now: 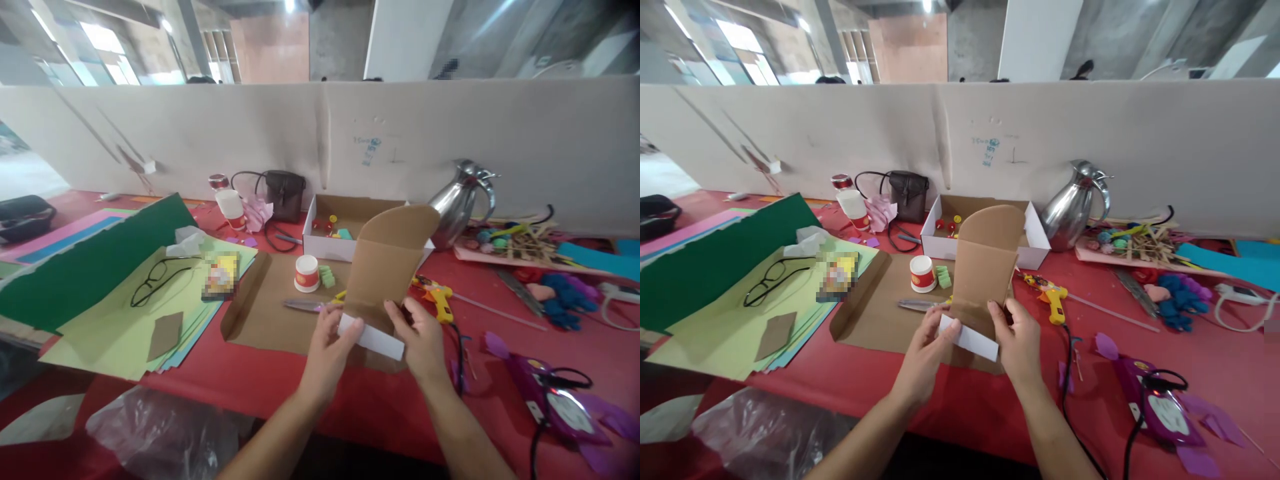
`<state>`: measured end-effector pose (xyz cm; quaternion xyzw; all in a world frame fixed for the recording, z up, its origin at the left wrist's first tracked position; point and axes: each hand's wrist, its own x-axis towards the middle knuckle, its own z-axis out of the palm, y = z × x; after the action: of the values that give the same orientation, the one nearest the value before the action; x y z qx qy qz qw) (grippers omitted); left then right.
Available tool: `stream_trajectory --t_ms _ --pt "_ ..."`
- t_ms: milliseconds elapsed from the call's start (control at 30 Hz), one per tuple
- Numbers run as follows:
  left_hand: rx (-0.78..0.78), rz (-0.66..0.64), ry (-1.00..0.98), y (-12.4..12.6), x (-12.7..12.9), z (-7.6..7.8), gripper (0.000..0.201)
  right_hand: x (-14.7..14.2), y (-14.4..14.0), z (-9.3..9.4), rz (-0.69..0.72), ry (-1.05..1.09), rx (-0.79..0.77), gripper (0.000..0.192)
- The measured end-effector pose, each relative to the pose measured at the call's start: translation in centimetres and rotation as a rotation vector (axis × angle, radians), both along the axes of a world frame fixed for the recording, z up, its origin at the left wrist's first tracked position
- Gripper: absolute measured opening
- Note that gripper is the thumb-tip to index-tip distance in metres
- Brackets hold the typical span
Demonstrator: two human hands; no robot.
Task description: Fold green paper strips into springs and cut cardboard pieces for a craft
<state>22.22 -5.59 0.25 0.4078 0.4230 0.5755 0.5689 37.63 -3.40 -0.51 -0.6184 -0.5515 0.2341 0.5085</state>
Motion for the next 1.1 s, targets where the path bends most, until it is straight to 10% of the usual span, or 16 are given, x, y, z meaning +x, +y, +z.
stream_trajectory --t_ms 167,367,667,1100 --pt "0.349 0.034 0.495 -2.2 -1.0 -0.4 0.008 -0.2 -0.4 -0.5 -0.056 0.227 0.020 0.035" --pt "0.516 -0.159 0.522 -3.6 -1.5 0.6 0.023 -0.2 -1.4 -0.5 0.021 0.359 0.047 0.027" --pt "0.541 -0.366 0.430 -3.0 -1.7 1.6 0.021 0.1 -1.8 0.6 -0.043 0.296 0.071 0.026" --pt "0.167 -0.115 0.288 -1.5 -2.8 -1.1 0.017 -2.9 0.7 -1.3 0.069 0.763 0.037 0.017"
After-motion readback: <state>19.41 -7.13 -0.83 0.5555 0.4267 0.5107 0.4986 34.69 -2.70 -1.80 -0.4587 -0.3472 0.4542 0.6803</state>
